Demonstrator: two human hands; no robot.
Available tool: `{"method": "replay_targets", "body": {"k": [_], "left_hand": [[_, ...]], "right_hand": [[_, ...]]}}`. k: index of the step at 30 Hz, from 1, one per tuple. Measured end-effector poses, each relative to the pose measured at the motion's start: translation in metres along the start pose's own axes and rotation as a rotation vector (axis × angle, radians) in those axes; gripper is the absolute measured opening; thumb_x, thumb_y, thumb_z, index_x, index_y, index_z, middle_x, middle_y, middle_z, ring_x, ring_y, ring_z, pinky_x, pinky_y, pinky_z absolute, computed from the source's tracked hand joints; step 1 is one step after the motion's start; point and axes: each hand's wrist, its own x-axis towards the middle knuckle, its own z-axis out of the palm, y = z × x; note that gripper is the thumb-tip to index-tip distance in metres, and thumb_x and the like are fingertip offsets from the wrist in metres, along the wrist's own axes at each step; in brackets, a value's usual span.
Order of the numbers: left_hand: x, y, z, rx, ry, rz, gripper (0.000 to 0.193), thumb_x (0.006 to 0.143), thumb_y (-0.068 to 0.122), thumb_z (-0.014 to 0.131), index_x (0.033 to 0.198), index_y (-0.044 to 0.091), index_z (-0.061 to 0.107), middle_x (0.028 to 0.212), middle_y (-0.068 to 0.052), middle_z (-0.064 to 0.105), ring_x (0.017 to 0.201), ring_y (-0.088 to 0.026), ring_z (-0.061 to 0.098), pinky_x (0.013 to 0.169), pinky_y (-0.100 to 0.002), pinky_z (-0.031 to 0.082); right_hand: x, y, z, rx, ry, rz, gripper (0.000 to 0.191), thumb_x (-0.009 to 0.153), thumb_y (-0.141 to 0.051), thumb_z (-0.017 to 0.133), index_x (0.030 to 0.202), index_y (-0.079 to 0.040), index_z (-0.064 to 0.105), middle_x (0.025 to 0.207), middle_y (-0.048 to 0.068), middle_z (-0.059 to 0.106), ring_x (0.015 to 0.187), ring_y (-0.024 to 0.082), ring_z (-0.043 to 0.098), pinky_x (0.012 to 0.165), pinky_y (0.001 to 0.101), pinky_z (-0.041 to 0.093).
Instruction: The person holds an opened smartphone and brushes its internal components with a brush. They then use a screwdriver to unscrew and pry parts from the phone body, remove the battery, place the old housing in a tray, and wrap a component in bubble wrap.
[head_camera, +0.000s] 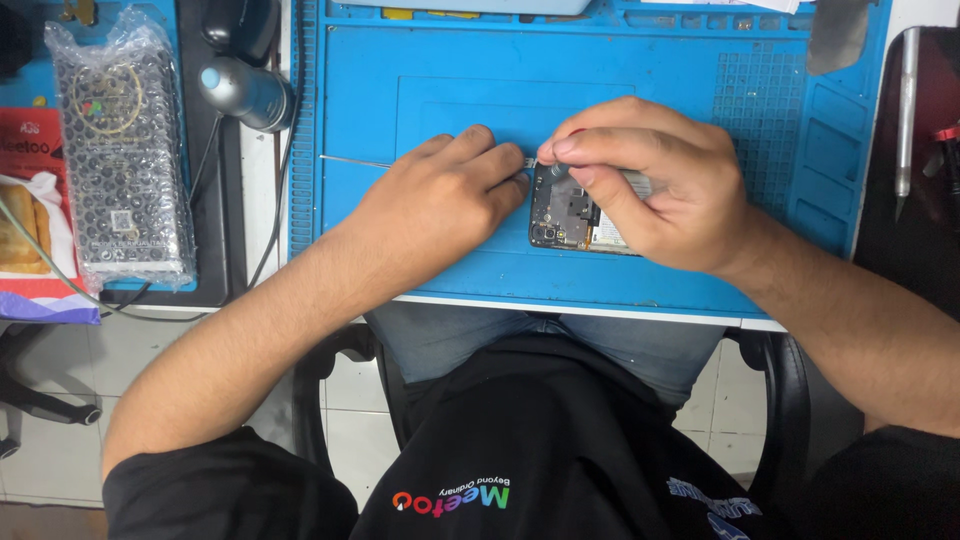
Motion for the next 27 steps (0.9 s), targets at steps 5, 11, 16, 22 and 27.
{"method": "replay_targets", "body": {"k": [5, 11, 16, 22, 27], "left_hand": [[0.007, 0.008, -0.004, 0.143, -0.014, 0.048, 0.009, 0.079, 0.011, 0.069, 0.084, 0.006, 0.073, 0.108, -0.005, 0.066, 0.104, -0.023, 0.063, 0.08, -0.035, 0.056], [0.017, 0.015, -0.006, 0.178, -0.063, 0.029, 0.005, 0.073, 0.01, 0.07, 0.07, 0.006, 0.071, 0.103, -0.006, 0.066, 0.098, -0.023, 0.063, 0.075, -0.035, 0.056], [0.02, 0.016, -0.009, 0.172, -0.1, -0.004, 0.004, 0.07, 0.01, 0.071, 0.069, 0.006, 0.071, 0.103, -0.007, 0.066, 0.097, -0.024, 0.062, 0.076, -0.034, 0.057], [0.018, 0.02, -0.01, 0.271, -0.109, 0.055, 0.004, 0.067, 0.011, 0.07, 0.069, 0.008, 0.071, 0.096, -0.005, 0.063, 0.099, -0.022, 0.06, 0.073, -0.032, 0.053], [0.017, 0.028, -0.007, 0.329, -0.068, 0.026, 0.007, 0.068, 0.013, 0.069, 0.071, 0.008, 0.071, 0.095, -0.005, 0.062, 0.1, -0.022, 0.059, 0.073, -0.032, 0.051]], "right_hand": [[0.0, 0.0, 0.0, -0.013, -0.013, -0.057, 0.023, 0.096, 0.008, 0.078, 0.115, -0.001, 0.068, 0.116, 0.015, 0.067, 0.103, 0.023, 0.072, 0.081, 0.0277, 0.062], [-0.001, 0.001, 0.001, 0.0, 0.016, -0.054, 0.028, 0.091, 0.017, 0.07, 0.115, 0.003, 0.063, 0.113, 0.018, 0.065, 0.104, 0.027, 0.072, 0.089, 0.0341, 0.064], [-0.002, 0.006, 0.002, -0.034, 0.062, -0.037, 0.03, 0.092, 0.009, 0.085, 0.114, -0.001, 0.066, 0.107, 0.015, 0.067, 0.096, 0.023, 0.07, 0.079, 0.0264, 0.059], [-0.002, 0.006, 0.004, 0.045, 0.055, -0.12, 0.031, 0.089, 0.01, 0.078, 0.114, 0.002, 0.06, 0.109, 0.023, 0.057, 0.098, 0.027, 0.068, 0.087, 0.0343, 0.062], [0.0, 0.002, 0.001, -0.02, 0.04, -0.085, 0.037, 0.088, 0.017, 0.071, 0.117, -0.002, 0.061, 0.11, 0.02, 0.067, 0.096, 0.029, 0.073, 0.083, 0.0342, 0.063]]}}
